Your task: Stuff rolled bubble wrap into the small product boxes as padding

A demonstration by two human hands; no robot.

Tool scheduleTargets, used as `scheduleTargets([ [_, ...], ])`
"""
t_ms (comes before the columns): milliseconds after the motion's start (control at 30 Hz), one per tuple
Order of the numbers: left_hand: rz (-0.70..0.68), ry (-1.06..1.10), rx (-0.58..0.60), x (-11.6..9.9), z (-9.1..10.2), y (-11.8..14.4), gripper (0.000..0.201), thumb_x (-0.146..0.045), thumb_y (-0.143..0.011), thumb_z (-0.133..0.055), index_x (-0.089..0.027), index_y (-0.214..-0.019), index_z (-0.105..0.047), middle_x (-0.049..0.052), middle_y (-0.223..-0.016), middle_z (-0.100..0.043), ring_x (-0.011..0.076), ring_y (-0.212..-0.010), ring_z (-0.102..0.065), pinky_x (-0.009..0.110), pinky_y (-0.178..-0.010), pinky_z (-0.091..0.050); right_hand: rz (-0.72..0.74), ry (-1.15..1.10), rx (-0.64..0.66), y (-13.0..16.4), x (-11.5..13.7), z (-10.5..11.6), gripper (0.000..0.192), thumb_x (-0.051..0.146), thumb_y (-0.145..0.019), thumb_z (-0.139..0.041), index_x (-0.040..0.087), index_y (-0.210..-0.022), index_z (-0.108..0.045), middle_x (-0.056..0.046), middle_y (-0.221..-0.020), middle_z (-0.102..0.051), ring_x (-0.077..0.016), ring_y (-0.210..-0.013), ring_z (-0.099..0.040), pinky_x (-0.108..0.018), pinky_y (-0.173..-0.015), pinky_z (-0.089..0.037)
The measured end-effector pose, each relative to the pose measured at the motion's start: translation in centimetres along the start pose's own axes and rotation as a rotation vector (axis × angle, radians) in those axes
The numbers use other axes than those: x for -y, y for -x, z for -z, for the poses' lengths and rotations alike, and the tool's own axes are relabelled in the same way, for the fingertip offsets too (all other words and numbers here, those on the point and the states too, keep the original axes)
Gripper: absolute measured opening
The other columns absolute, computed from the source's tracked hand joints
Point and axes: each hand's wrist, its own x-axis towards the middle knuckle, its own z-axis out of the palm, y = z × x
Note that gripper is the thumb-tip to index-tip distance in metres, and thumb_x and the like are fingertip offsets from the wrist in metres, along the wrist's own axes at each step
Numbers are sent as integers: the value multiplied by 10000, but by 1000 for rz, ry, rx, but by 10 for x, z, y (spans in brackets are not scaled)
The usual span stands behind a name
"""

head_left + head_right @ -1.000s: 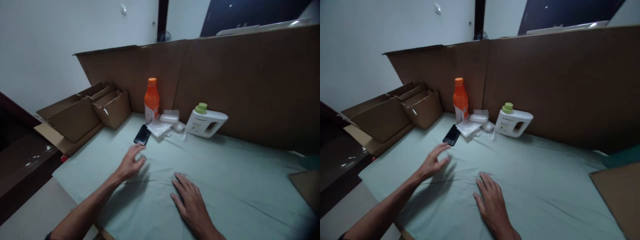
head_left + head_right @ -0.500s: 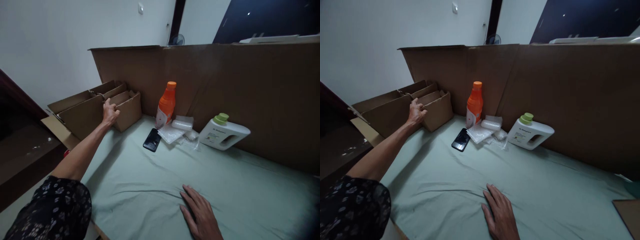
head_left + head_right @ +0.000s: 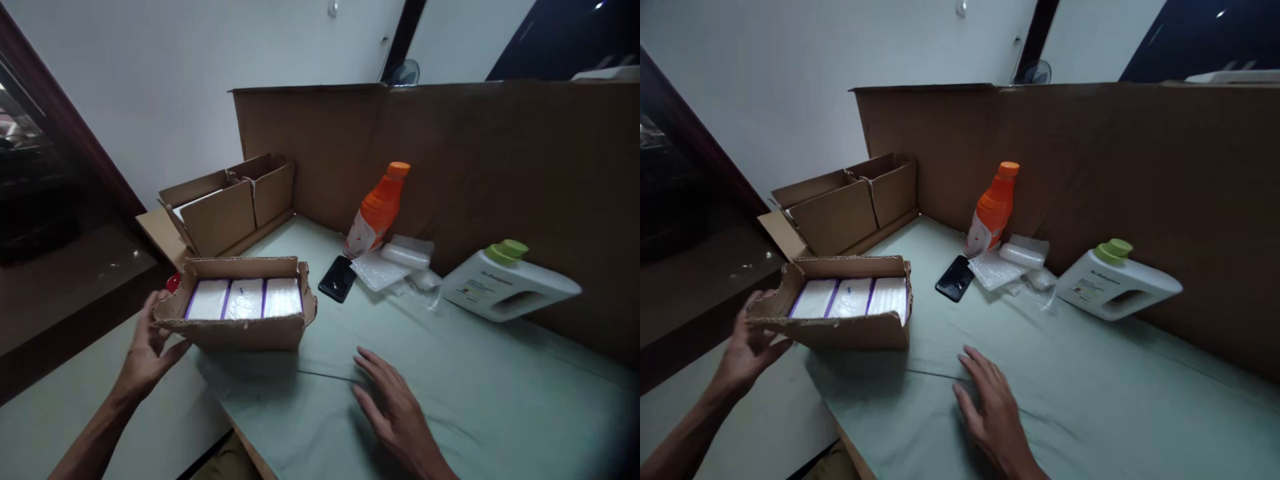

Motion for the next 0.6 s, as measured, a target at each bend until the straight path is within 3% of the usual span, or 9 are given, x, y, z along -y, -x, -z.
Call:
scheduleTargets([
  [100, 264, 60, 152, 13, -7, -2, 837, -558, -604, -856, -183, -1287, -550, 176, -1246, -678, 398, -1163, -663, 470, -910, -607, -31, -222, 130, -47, 38, -33, 589, 336, -912, -588, 223, -1477, -464, -145, -1462, -572, -290, -1315, -577, -463, -1033, -535],
  [200, 263, 37, 195, 16, -19, -2, 647, -564, -576, -846, -174, -1044, -630, 135, -1065, -724, 373, -1061, -698, 444, -878, -610, -88, -356, 182, -74, 71, -53, 749, 283, -817, -625, 178, -1518, -381, -176, -1453, -562, -320, -1299, -577, -485, -1008, -548],
  [267, 239, 26, 219, 16, -28, 6, 605, -542, -619, -821, -181, -1069, -638, 117, -1040, -725, 356, -1043, -703, 441, -881, -605, -132, -368, 139, -74, 81, -50, 748, 263, -786, -616, 159, -1494, -397, -182, -1402, -595, -329, -1257, -599, -485, -986, -557],
  [400, 215, 43, 423, 5, -64, 33, 681, -480, -718, -757, -177, -1306, -593, 138, -1150, -717, 363, -1155, -666, 486, -1015, -543, -289, -283, -13, -26, 66, -11, 562, 304, -793, -583, 169, -1337, -544, -142, -1135, -725, -292, -971, -719, -402, -809, -615],
  [500, 119, 89, 666, -22, -113, 50, 753, -430, -751, -712, -190, -1437, -517, 161, -1315, -663, 381, -1292, -582, 532, -1135, -440, -489, -187, -154, 32, 36, 28, 402, 368, -812, -555, 197, -1168, -633, -86, -872, -765, -258, -717, -739, -332, -613, -609],
  [600, -29, 165, 879, -53, -171, 54, 878, -359, -749, -684, -225, -1556, -364, 147, -1535, -494, 381, -1452, -415, 532, -1222, -321, -651, -140, -255, 82, 3, 62, 313, 422, -809, -574, 219, -1024, -679, -82, -826, -780, -268, -718, -760, -309, -604, -613],
])
